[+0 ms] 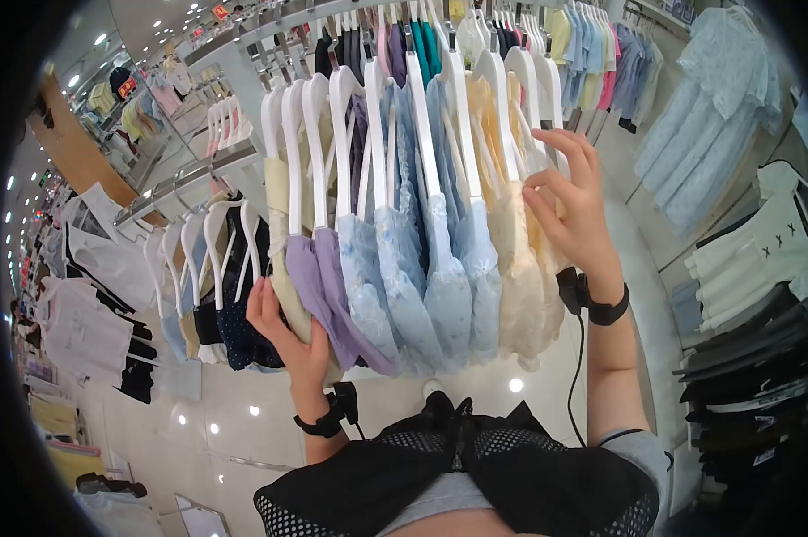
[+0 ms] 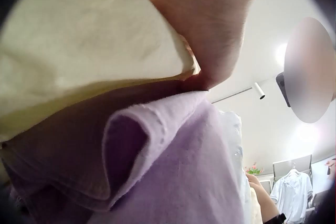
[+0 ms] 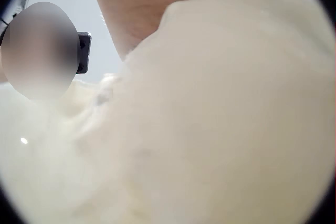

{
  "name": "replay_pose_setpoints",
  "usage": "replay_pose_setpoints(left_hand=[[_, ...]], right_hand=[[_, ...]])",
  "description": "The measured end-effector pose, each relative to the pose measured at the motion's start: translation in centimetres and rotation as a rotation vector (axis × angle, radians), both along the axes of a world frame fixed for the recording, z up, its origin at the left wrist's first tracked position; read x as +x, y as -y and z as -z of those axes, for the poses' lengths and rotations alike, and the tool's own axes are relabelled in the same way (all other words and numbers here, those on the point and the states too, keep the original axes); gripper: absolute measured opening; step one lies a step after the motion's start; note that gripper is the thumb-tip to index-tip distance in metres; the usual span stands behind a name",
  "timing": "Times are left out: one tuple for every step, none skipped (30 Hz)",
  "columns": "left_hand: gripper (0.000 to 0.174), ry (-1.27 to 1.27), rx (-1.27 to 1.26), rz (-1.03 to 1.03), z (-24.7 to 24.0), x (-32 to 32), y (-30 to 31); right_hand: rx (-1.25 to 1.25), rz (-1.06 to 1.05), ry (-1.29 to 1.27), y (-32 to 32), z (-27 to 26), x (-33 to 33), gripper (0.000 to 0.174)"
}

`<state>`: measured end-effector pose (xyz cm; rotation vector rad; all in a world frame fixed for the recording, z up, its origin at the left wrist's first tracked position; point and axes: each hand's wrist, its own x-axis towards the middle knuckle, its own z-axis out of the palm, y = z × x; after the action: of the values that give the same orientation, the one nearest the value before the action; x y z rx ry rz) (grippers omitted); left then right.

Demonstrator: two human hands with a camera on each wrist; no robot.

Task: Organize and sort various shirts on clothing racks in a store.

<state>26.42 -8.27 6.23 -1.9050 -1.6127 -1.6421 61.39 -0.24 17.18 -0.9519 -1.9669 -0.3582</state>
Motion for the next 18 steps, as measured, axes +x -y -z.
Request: replay_pose_setpoints(left_hand=[[0.070, 0.044, 0.033, 0.032, 0.0, -0.1, -0.5], [0.071, 0.090, 0.069, 0.064, 0.0, -0.1, -0.9], [0.072, 0.144, 0.081, 0.098, 0.1, -0.1, -1.4], [0.072, 0.149, 0.077, 0.104, 0.0, 0.0, -1.7], [0.072, 0.077, 0.081, 0.077, -0.4, 0.0, -1.8], [0.072, 0.003, 0.086, 0.051, -0.6, -0.1, -2.0], [0.072, -0.032, 0.101, 0.027, -0.5, -0.2, -2.3], [0.072, -0.036, 0.102, 0.035, -0.5, -0.4, -2.6], [0.073, -0.070, 0.117, 0.018, -0.4, -0.7, -2.8], [0.073, -0.104, 0.134, 0.002, -0.4, -0.8, -3.0], [0.074, -0.092, 0.154, 0.012, -0.4, -0.7, -3.1], [0.074, -0.093, 0.163, 0.026, -0.7, -0.8, -3.0], [0.073, -0.119, 0.167, 0.029, -1.0, -0.9, -2.7], [0.073, -0.144, 0.170, 0.035, -1.3, -0.9, -2.7], [0.073, -0.110, 0.239, 0.099, -1.4, -0.7, -3.1], [0.071, -0.108, 0.253, 0.126, -1.3, -0.8, -3.3], [0.070, -0.119, 0.203, 0.135, -1.3, -0.9, -3.4], [0.069, -0.125, 0.153, 0.142, -1.3, -0.9, -3.2]], right_hand=[[-0.007, 0.005, 0.005, -0.1, 0.6, 0.3, 0.009], [-0.017, 0.013, -0.033, 0.0, 1.3, 0.6, 0.009], [-0.025, 0.021, -0.071, 0.1, 1.7, 0.9, 0.010], [-0.029, 0.027, -0.067, 0.4, 2.0, 0.9, 0.010], [-0.025, 0.082, -0.093, 0.8, 2.2, 0.8, 0.013], [-0.021, 0.137, -0.121, 1.2, 2.4, 0.7, 0.018], [-0.022, 0.145, -0.125, 1.7, 2.5, 0.8, 0.018], [0.010, 0.159, -0.170, 2.0, 2.4, 0.9, 0.023], [0.045, 0.174, -0.214, 2.3, 2.5, 1.0, 0.027], [0.053, 0.182, -0.217, 2.5, 2.8, 1.0, 0.027], [0.033, 0.174, -0.218, 2.6, 3.3, 1.0, 0.031], [0.014, 0.170, -0.219, 2.7, 3.8, 1.0, 0.034], [-0.045, 0.142, -0.205, 2.4, 5.1, 1.1, 0.050], [-0.037, 0.162, -0.208, 1.8, 6.2, 1.1, 0.050], [-0.053, 0.058, -0.294, 1.3, 7.3, 1.0, 0.060], [-0.067, -0.042, -0.372, 0.8, 8.3, 1.1, 0.071], [-0.113, -0.068, -0.469, 0.5, 9.5, 1.1, 0.077], [-0.159, -0.097, -0.561, 0.3, 10.6, 1.0, 0.084]])
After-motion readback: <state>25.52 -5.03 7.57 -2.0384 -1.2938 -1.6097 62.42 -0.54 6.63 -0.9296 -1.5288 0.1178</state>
